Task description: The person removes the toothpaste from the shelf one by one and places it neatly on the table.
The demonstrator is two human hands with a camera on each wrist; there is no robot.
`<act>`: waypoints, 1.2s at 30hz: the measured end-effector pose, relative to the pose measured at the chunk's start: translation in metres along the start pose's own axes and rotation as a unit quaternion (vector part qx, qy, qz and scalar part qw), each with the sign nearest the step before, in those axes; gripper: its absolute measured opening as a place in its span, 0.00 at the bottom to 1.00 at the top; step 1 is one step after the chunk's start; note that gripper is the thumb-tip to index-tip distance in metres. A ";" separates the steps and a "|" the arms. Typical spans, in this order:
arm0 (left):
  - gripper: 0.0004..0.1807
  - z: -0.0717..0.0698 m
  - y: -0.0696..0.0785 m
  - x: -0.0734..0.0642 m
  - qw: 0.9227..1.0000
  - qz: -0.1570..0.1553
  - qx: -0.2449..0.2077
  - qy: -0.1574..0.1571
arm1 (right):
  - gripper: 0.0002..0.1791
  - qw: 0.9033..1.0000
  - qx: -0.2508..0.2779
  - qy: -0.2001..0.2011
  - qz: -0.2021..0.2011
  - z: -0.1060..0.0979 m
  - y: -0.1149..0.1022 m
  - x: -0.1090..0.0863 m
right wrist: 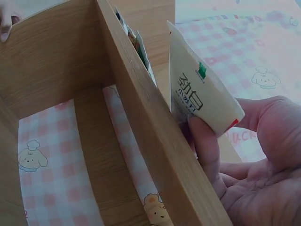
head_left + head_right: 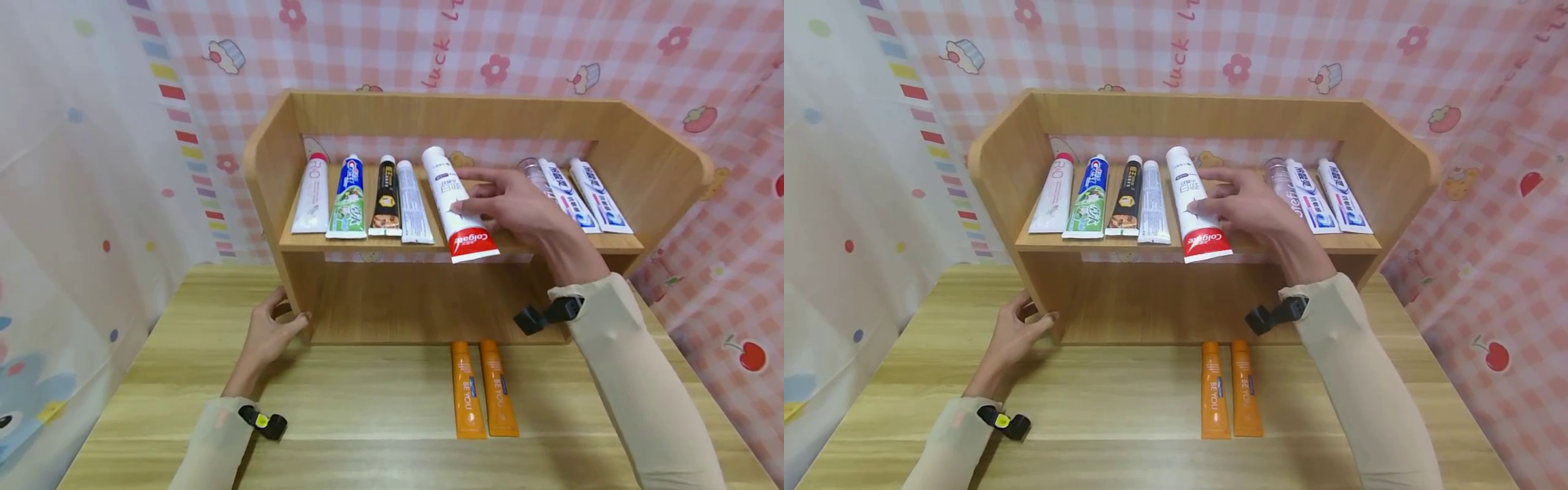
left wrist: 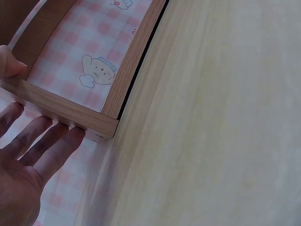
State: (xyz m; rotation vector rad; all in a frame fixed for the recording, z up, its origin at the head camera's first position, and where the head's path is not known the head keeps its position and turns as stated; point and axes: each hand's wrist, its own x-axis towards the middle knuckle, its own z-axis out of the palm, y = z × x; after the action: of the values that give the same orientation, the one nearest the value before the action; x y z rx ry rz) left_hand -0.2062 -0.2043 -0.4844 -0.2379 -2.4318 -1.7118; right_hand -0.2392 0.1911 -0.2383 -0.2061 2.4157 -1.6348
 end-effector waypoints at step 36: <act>0.31 0.000 0.000 0.001 1.000 0.000 0.003 0.003 | 0.39 0.941 0.207 0.060 -0.259 0.007 0.035 -0.033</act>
State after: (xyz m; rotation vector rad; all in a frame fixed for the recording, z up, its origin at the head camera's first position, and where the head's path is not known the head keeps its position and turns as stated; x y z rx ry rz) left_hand -0.2071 -0.2038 -0.4843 -0.2313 -2.4329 -1.7017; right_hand -0.2050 0.2053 -0.2699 -0.7364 2.1359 -2.3992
